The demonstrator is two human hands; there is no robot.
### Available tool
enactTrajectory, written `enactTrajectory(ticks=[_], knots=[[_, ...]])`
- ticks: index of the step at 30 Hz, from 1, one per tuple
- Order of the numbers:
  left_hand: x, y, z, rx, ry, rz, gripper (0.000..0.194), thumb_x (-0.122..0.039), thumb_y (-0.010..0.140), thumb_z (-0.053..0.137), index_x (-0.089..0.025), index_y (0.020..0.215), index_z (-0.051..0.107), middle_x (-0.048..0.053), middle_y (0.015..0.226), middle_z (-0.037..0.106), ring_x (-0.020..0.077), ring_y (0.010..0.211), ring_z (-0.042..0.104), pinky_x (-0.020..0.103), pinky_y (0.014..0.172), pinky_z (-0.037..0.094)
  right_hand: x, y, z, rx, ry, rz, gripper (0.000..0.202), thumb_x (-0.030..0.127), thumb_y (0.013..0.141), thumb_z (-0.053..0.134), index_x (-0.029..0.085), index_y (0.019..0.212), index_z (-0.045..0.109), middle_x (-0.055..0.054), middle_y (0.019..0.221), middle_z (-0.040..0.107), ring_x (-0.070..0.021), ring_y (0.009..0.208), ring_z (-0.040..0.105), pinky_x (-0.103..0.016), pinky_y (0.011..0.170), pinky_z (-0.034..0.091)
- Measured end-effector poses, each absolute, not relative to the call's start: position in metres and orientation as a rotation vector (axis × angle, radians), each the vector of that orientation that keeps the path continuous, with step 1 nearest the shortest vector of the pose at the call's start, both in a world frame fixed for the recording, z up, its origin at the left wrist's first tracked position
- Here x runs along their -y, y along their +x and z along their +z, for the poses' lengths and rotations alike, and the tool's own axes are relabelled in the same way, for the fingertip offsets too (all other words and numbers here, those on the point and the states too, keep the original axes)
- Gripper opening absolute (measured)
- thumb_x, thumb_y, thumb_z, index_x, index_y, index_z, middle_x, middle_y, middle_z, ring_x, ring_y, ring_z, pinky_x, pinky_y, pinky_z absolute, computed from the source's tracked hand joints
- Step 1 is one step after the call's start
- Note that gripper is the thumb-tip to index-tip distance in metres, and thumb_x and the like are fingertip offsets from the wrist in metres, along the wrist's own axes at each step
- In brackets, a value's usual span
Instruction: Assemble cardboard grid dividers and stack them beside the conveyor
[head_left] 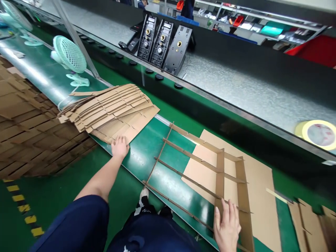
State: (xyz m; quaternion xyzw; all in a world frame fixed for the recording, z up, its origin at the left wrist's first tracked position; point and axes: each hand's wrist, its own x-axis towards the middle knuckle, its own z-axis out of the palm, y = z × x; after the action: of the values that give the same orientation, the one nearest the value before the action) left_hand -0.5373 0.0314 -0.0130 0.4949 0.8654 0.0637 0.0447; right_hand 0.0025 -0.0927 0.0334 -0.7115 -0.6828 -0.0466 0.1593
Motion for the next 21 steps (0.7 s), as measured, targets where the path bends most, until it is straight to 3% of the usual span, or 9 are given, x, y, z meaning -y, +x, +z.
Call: enactTrajectory(ticks=[4, 7, 10, 13, 17, 21], knots=[[-0.016, -0.533, -0.009, -2.609, 1.427, 0.669, 0.068, -0.039, 0.074, 0.056, -0.008, 0.133, 0.042, 0.024, 0.13, 0.053, 0.0346, 0.127, 0.045, 0.053, 0.104, 0.035, 0.091, -0.017, 0.04, 1.914, -1.925, -0.043, 0.053, 0.048, 0.095, 0.03, 0.02, 0.137, 0.044, -0.015, 0.142, 0.043, -0.0307, 0.136, 0.033, -0.054, 0.103, 0.036], [-0.001, -0.495, 0.011, -2.485, 1.227, 1.015, 0.072, -0.044, 0.068, 0.063, -0.016, 0.13, 0.041, 0.017, 0.121, 0.059, 0.0293, 0.11, 0.059, 0.045, 0.093, 0.049, 0.079, -0.046, 0.053, 1.865, -1.828, 0.24, 0.05, 0.047, 0.094, 0.035, 0.02, 0.133, 0.049, -0.014, 0.136, 0.05, -0.0284, 0.131, 0.041, -0.051, 0.104, 0.039], [0.028, -0.43, 0.032, -2.184, 1.261, 1.224, 0.069, -0.044, 0.071, 0.065, -0.019, 0.129, 0.039, 0.012, 0.118, 0.06, 0.0232, 0.105, 0.062, 0.038, 0.09, 0.053, 0.064, -0.093, 0.071, 1.788, -1.73, 0.688, 0.051, 0.049, 0.093, 0.039, 0.022, 0.134, 0.048, -0.013, 0.134, 0.052, -0.0268, 0.123, 0.05, -0.044, 0.092, 0.05], [0.066, -0.359, 0.048, -1.827, 1.443, 1.219, 0.057, -0.038, 0.075, 0.064, -0.021, 0.125, 0.044, 0.011, 0.118, 0.059, 0.0214, 0.105, 0.061, 0.035, 0.089, 0.054, 0.049, -0.142, 0.084, 1.646, -1.565, 1.061, 0.06, 0.051, 0.089, 0.048, 0.021, 0.139, 0.039, -0.013, 0.134, 0.053, -0.0242, 0.113, 0.058, -0.037, 0.08, 0.055], [0.089, -0.307, 0.056, -1.465, 1.85, 0.997, 0.056, -0.038, 0.083, 0.056, -0.021, 0.134, 0.041, 0.013, 0.131, 0.054, 0.023, 0.124, 0.05, 0.037, 0.102, 0.046, 0.031, -0.159, 0.088, 1.412, -1.574, 1.048, 0.052, 0.052, 0.088, 0.047, 0.014, 0.124, 0.049, -0.014, 0.116, 0.064, -0.0231, 0.103, 0.062, -0.036, 0.085, 0.052], [0.062, -0.319, 0.042, -1.681, 2.096, 0.7, 0.059, -0.044, 0.093, 0.04, -0.018, 0.145, 0.033, 0.013, 0.154, 0.026, 0.0299, 0.144, 0.015, 0.054, 0.115, 0.02, 0.026, -0.102, 0.083, 1.455, -1.839, 0.86, 0.047, 0.052, 0.085, 0.045, 0.013, 0.112, 0.053, -0.014, 0.102, 0.068, -0.0248, 0.096, 0.064, -0.035, 0.082, 0.051]])
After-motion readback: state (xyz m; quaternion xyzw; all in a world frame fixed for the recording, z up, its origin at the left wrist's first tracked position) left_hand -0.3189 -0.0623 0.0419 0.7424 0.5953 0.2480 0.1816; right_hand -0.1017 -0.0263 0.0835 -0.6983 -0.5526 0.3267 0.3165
